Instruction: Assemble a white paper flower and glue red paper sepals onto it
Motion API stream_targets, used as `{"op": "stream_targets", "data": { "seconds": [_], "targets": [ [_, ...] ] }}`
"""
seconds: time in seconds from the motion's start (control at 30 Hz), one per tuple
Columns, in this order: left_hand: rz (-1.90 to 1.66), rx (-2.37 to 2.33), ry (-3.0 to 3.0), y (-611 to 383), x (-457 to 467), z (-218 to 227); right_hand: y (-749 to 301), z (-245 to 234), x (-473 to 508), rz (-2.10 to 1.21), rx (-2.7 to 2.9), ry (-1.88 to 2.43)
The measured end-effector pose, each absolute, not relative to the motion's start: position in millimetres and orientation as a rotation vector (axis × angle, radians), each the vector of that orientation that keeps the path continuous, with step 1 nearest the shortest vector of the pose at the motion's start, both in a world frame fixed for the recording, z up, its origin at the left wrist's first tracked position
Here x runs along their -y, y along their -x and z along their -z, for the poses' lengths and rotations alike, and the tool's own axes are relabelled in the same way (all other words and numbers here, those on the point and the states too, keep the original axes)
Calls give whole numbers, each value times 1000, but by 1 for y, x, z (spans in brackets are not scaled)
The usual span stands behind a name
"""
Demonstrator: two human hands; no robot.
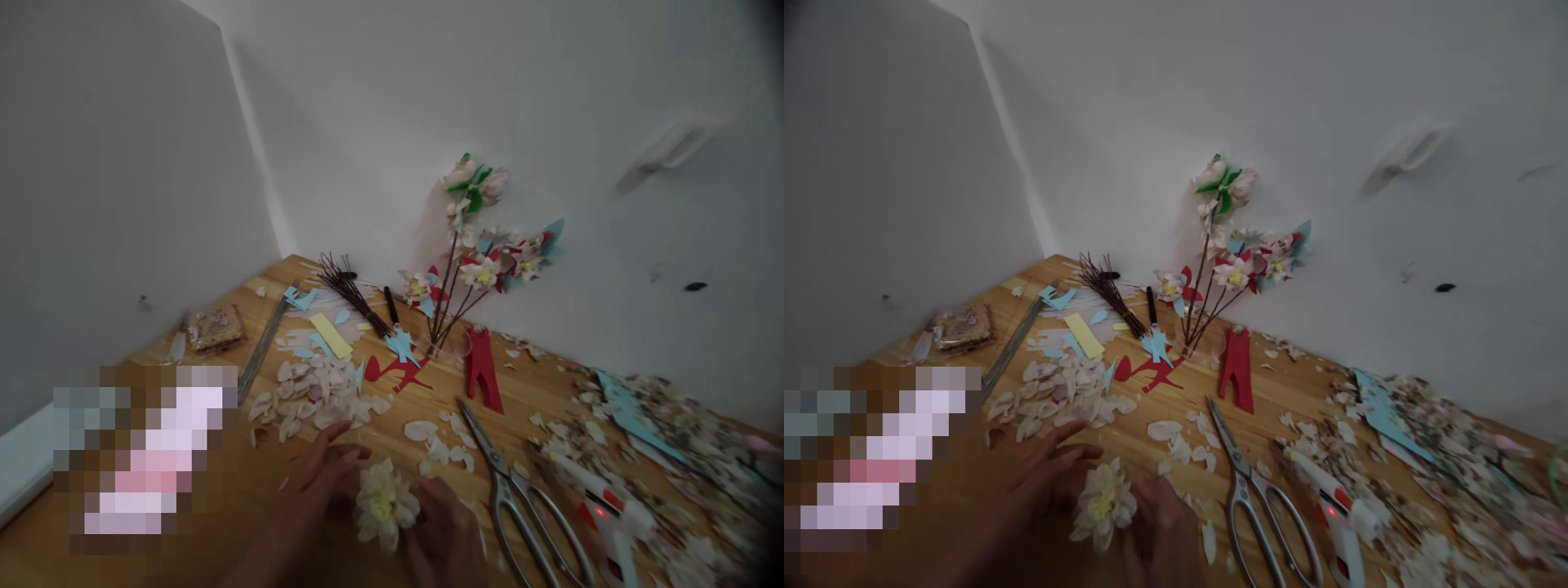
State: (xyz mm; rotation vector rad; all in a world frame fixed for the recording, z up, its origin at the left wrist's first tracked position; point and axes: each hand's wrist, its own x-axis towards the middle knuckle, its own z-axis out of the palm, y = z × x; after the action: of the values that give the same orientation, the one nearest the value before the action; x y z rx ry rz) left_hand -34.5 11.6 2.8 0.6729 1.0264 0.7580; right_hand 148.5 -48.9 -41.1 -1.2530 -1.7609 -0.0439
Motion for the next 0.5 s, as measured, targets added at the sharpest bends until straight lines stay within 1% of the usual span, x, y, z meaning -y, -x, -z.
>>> {"op": "stream_targets", "data": {
  "seconds": [0.2,0.27,0.43,0.5],
  "targets": [
    [-805,-1051,-616,30,-14,7,-146,19,48,-40,1972,1344],
    [-840,-1067,-630,29,-13,7,-144,13,47,-13,1972,1346],
    [-879,-1073,-705,28,-8,6,-143,20,49,264,1816,1384],
    [-849,-1059,-722,28,-8,8,-143,22,50,233,1836,1379]
  ]
}}
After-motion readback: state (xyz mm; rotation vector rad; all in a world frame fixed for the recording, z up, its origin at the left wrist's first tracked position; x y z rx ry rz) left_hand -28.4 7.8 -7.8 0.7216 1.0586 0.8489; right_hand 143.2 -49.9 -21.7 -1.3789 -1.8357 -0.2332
